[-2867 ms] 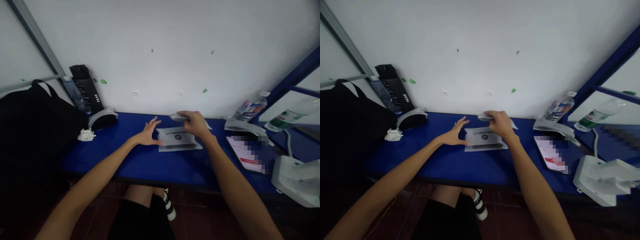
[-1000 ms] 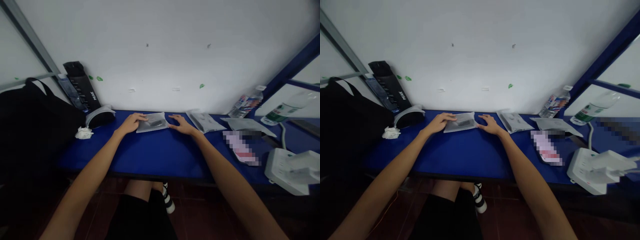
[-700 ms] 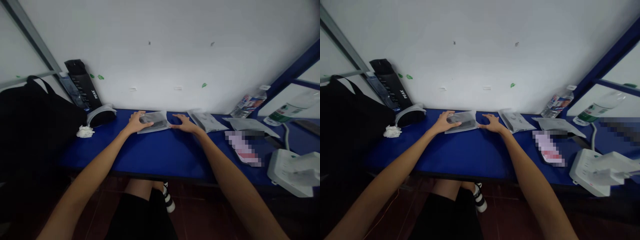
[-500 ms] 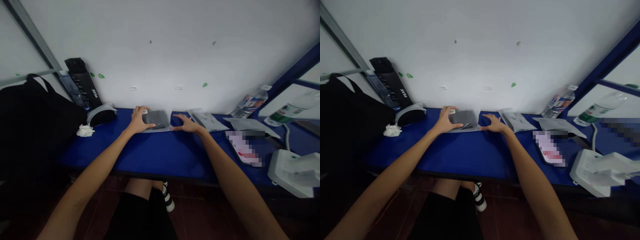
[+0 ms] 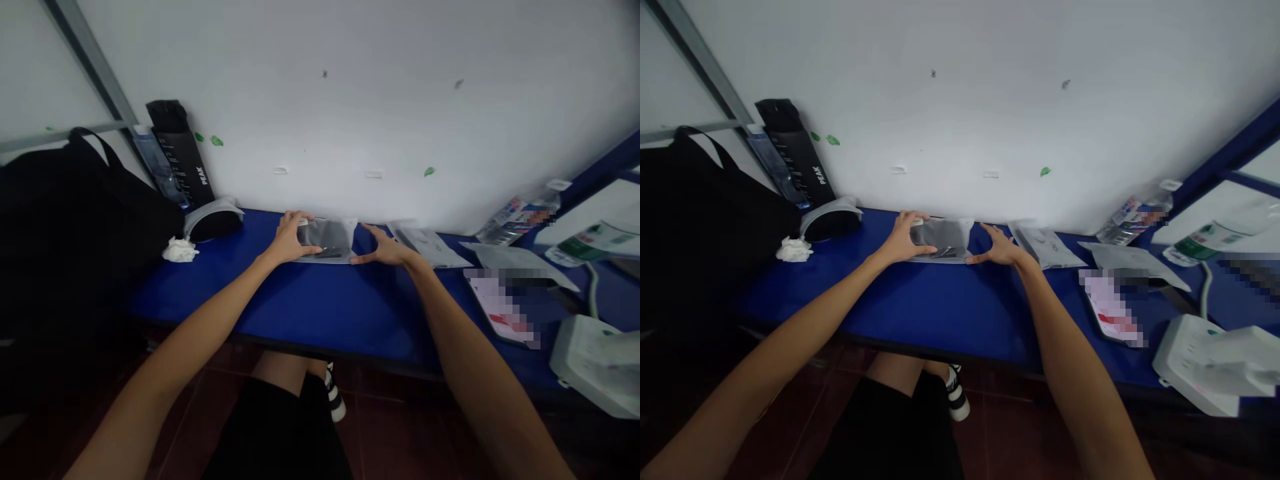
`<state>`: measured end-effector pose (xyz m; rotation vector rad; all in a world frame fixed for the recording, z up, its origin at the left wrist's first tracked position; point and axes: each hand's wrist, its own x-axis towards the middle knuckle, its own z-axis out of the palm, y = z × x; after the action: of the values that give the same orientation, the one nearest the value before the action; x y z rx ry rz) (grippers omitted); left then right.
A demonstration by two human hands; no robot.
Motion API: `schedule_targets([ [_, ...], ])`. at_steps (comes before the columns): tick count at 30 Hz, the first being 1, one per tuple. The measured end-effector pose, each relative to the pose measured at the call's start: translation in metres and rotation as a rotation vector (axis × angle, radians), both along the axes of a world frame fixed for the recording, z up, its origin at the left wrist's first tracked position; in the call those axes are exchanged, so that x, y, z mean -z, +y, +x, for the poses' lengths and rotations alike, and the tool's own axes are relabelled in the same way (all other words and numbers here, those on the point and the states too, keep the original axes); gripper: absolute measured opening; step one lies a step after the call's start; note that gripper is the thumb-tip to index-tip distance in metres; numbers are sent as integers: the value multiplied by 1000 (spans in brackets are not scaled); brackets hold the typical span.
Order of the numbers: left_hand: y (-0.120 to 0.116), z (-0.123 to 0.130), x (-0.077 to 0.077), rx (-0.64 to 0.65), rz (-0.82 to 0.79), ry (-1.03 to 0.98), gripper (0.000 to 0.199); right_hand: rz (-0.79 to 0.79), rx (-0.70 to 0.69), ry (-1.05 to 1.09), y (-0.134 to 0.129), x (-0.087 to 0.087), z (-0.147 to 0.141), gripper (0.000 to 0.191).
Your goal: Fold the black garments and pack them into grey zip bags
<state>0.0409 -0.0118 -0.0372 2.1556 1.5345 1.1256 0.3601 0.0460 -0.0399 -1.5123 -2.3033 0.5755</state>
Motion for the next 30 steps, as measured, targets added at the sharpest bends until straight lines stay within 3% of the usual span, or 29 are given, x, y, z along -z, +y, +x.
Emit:
schedule_targets([
  [9,1,0,1,-22,-58,39,75,-70,84,-40,-4,-4,-19,169],
  [13,1,0,1,-35,-68,53,75,-73,97,-74,-4,-2,-32,176],
  [23,1,0,2,-76,-129,79,75,265,86,-244,2,10,-58,181],
  [30,2,-1,1,-85,-164,92,74,399,-33,-336,4,-4,-79,183],
])
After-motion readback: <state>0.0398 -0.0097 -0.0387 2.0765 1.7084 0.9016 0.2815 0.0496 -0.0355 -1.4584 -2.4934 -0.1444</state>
